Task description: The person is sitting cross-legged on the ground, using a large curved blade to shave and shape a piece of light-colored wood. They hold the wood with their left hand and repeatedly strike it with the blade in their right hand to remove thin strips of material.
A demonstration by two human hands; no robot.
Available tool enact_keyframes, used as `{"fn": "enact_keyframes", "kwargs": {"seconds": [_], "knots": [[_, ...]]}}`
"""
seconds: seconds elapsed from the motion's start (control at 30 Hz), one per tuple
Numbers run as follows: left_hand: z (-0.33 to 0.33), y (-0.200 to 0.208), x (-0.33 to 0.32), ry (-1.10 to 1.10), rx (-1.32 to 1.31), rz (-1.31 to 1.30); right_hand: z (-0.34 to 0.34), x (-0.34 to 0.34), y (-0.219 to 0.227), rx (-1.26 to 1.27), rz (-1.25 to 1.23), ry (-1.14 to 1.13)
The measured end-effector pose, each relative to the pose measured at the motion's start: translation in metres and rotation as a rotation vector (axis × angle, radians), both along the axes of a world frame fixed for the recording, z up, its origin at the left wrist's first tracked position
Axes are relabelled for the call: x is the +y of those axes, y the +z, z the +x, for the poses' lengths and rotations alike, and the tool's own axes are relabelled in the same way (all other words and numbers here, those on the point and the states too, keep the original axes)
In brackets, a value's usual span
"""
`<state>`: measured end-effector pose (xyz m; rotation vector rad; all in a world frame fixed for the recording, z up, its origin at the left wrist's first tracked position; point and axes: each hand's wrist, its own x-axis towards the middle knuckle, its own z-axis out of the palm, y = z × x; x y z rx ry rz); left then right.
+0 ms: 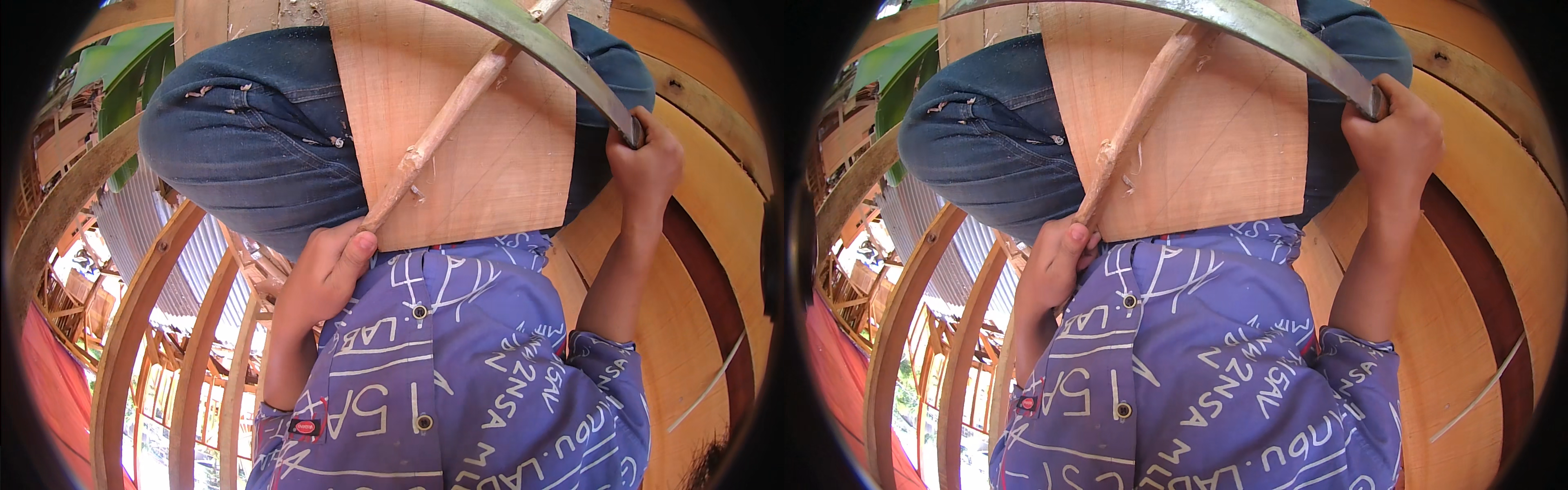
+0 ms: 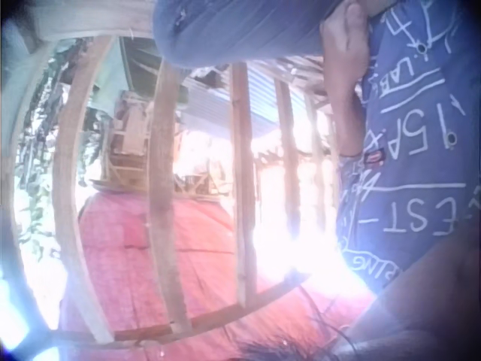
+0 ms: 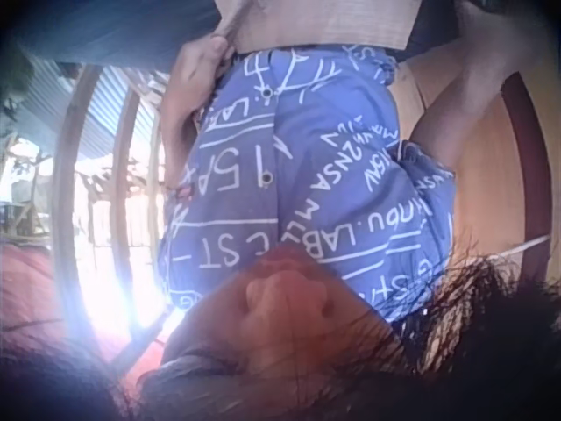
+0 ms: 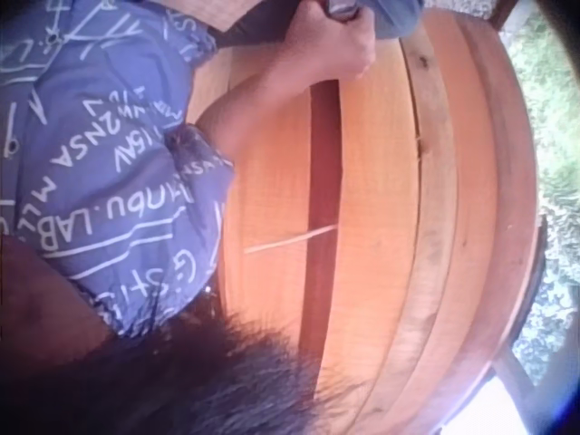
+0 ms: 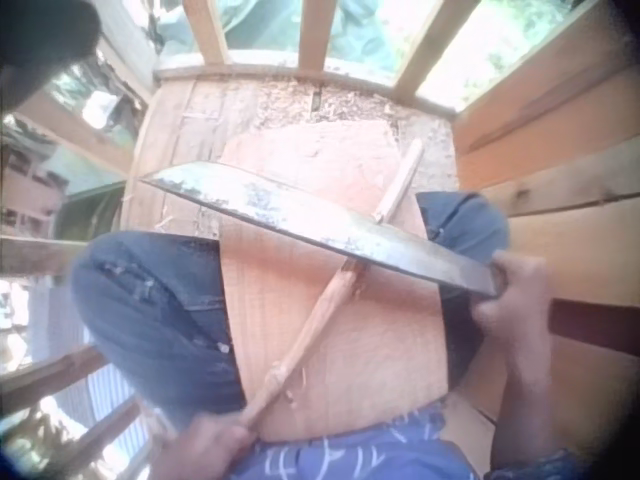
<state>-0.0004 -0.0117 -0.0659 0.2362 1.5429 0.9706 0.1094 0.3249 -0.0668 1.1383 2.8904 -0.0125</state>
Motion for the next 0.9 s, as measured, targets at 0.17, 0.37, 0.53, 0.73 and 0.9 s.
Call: {"fn": "enact_keyframes", "kwargs": {"seconds": [0.17, 0.37, 0.53, 0.73, 0.9], "knots": [[0.0, -0.007, -0.003, 0.02, -0.06, -0.002, -0.006, -0.013, 0.007, 0.008, 0.026, 0.043], [0.004, -0.009, -0.004, 0.043, -0.045, -0.018, -0.031, -0.041, 0.002, 0.128, -0.143, 0.179], [0.009, -0.007, -0.01, 0.085, -0.043, -0.044, -0.025, -0.001, -0.001, -0.004, -0.013, -0.015], [0.0, -0.009, -0.006, 0.123, -0.125, -0.023, -0.009, 0.026, 0.002, -0.011, -0.019, -0.191], [0.001, -0.006, -0.004, 0.136, -0.143, -0.032, -0.014, -0.007, -0.006, 0.129, -0.115, 0.009]]}}
